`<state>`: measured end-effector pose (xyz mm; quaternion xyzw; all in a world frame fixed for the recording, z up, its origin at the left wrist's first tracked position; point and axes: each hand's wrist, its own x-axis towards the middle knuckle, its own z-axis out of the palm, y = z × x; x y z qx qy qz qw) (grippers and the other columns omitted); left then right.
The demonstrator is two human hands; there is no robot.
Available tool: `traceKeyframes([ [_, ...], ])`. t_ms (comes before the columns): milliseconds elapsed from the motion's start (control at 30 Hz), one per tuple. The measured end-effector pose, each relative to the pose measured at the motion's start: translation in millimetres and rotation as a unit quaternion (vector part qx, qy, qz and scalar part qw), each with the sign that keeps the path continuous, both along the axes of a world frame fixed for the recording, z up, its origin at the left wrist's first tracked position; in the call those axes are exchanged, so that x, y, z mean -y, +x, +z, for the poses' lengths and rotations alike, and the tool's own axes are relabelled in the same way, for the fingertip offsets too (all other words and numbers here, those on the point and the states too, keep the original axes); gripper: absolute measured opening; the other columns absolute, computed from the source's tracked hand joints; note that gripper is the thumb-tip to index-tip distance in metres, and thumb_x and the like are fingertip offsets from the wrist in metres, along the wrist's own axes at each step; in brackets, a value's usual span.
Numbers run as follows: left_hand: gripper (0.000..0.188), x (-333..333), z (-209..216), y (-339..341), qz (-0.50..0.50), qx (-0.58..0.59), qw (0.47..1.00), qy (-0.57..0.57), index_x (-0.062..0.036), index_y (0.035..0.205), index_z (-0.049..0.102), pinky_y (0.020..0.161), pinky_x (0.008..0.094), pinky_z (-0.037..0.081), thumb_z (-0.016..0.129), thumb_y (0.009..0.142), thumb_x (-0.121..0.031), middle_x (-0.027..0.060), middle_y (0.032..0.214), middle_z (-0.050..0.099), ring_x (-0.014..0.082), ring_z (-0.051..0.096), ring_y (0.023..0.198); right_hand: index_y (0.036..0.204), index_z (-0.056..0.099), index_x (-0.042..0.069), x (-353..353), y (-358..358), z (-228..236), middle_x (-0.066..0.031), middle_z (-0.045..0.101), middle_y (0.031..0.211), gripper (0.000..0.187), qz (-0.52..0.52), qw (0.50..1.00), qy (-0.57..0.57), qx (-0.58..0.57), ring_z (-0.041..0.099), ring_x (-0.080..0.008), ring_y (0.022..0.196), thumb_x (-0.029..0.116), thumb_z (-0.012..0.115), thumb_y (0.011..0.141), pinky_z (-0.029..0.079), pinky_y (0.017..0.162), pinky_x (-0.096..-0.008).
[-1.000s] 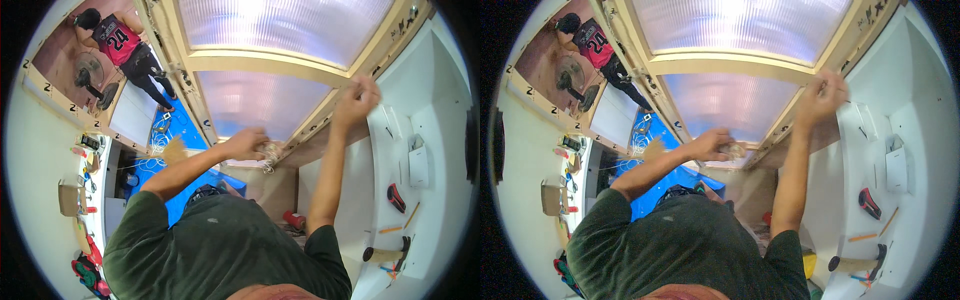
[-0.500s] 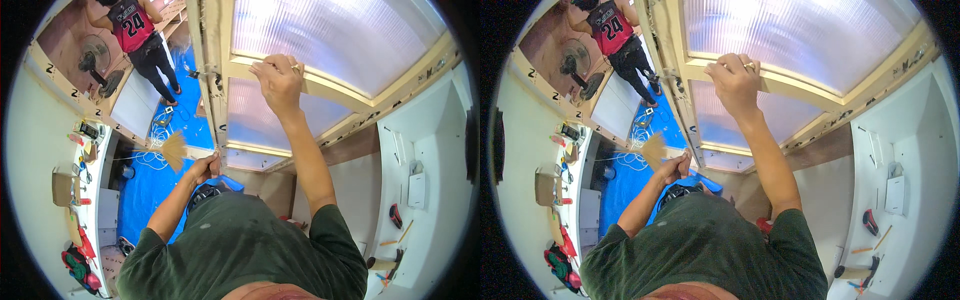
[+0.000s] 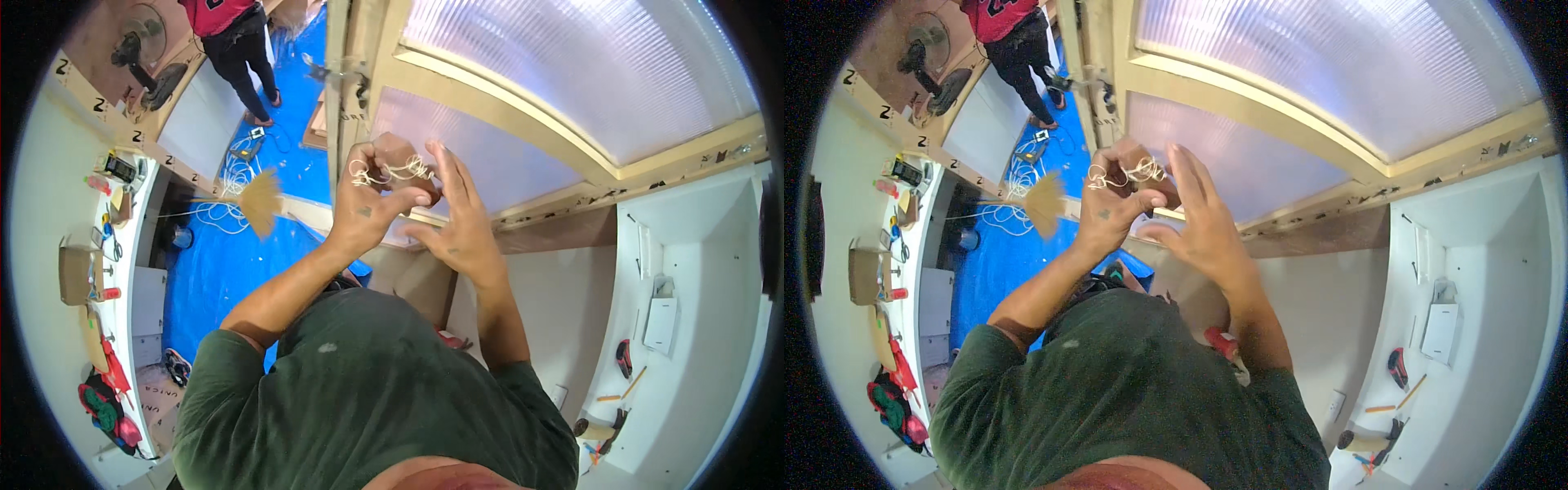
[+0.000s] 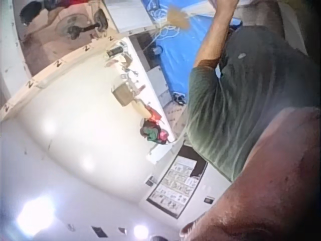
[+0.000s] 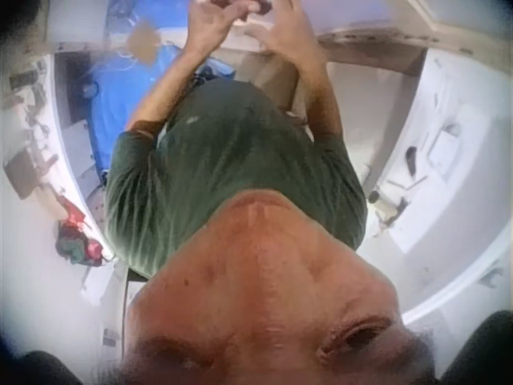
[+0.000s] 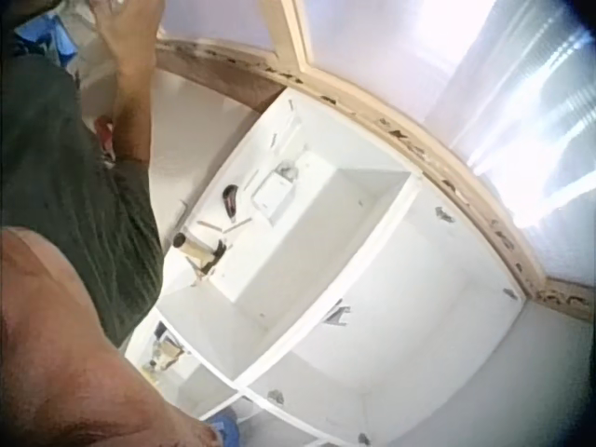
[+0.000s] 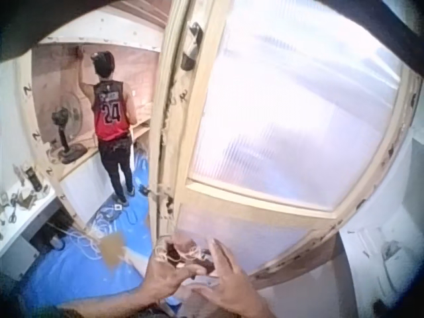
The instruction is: The person positions a door lock component against a wooden frame, marks points with a pencil, and hammers a nail into the frame. The person then adjusts a strike plate on the door and secures it with screws.
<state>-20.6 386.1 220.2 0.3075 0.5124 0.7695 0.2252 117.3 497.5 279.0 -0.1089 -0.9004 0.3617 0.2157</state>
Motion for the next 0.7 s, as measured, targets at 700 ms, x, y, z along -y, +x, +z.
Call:
traceKeyframes([
  [700,0.054,-34,11,46,-0.063,-0.004,0.996,-0.07,0.0034,0.146,0.055,0.068,0.0279,0.059,0.076,0.099,-0.013,0.0105,0.109,0.072,0.0138,0.071,0.081,0.161,0.041,-0.001,-34,55,-19,-0.0196,0.035,0.158,0.088,0.008,0.985,-0.132,-0.108,0.043,-0.0339,0.148,0.001,0.081,0.083,0.044,0.119,-0.0461],
])
